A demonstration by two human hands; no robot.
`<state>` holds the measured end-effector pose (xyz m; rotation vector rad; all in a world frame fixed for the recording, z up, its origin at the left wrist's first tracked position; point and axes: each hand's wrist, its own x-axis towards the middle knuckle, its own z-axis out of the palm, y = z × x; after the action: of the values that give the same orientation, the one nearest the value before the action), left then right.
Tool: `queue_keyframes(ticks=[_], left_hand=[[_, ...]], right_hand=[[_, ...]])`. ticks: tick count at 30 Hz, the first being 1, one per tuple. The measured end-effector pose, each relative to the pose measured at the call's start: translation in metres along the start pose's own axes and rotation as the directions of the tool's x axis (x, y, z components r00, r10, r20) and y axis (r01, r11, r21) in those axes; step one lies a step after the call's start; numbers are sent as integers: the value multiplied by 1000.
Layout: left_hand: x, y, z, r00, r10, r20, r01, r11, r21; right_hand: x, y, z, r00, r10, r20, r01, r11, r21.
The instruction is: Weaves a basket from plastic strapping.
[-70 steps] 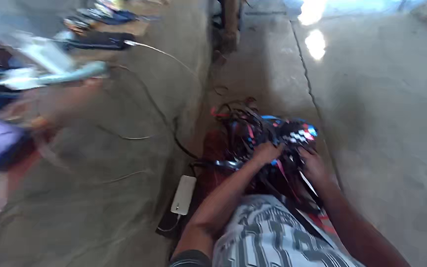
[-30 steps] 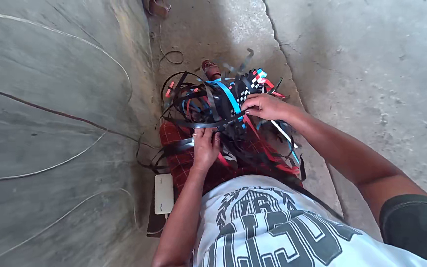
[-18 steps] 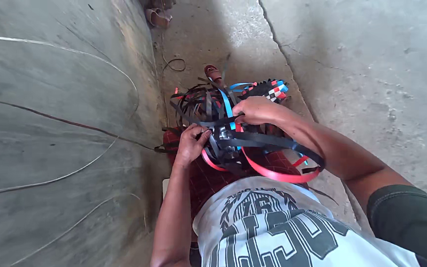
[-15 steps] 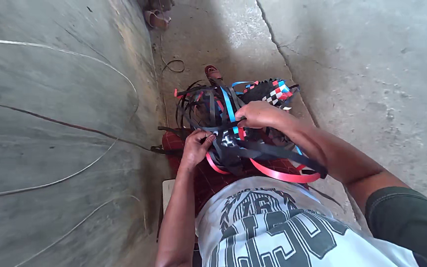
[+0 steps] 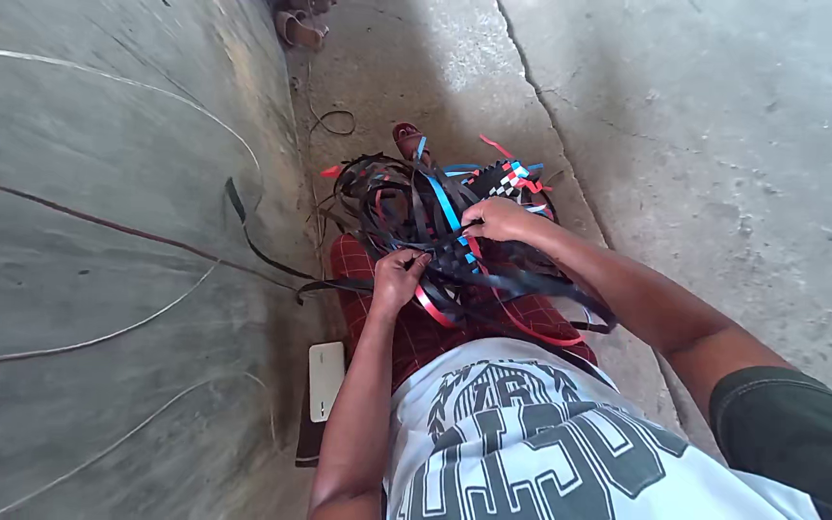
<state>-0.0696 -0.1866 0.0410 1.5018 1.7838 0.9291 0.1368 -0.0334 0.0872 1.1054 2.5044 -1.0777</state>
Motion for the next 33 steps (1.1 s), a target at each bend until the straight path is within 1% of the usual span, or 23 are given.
queue_keyframes(ticks=[3,4,5,6,8,9,10,12,14,16,19,24,28,30,31,33], left_hand=[[-5,3,-3,1000,-2,-16,2,1000,22],[-9,5,-5,998,14,-59,-12,999,34],[-13,8,-8,990,42,-132,-35,998,57],[-18,10,-10,969,90,-232,-72,994,87],[-26,11,-10,886,204,-417,-160,977,139],[-28,13,-9,853,250,-458,-198,967,161],[-30,16,-7,849,281,-447,-215,958,192],[-34,20,-1,903,273,-331,-182,942,281],[-35,18,5,950,197,-242,-103,930,354],[-33,11,9,973,121,-197,-39,926,376],[-27,-1,16,977,117,-176,-49,936,347],[-19,-6,19,980,152,-125,-108,947,303],[-19,-12,20,979,171,-113,-137,956,258],[-18,-13,20,976,170,-135,-133,959,248],[-19,-12,20,975,166,-146,-127,961,245],[-19,-11,20,974,159,-162,-118,965,234]], right_hand=[[6,0,-4,1000,-4,20,4,1000,-7],[6,0,-5,1000,-7,21,7,1000,-10],[6,1,-7,1000,-17,16,17,1000,-9],[5,3,-8,1000,-24,11,24,1000,-7],[3,5,-8,1000,-30,2,30,999,18],[2,7,-7,999,-35,-7,35,999,39],[2,9,-5,999,-38,-16,38,998,51],[2,12,-5,999,-24,-30,26,997,70],[-1,12,-10,1000,1,-30,2,996,95],[-2,16,-12,999,19,-44,-14,992,127],[-2,22,-10,997,39,-72,-28,988,149],[0,19,-7,995,31,-97,-18,991,131],[-1,17,-9,998,-61,-30,64,987,144],[3,16,-7,995,-100,-11,100,991,89],[6,14,-5,995,-97,-10,98,994,57],[13,9,-2,999,-43,11,43,999,-3]])
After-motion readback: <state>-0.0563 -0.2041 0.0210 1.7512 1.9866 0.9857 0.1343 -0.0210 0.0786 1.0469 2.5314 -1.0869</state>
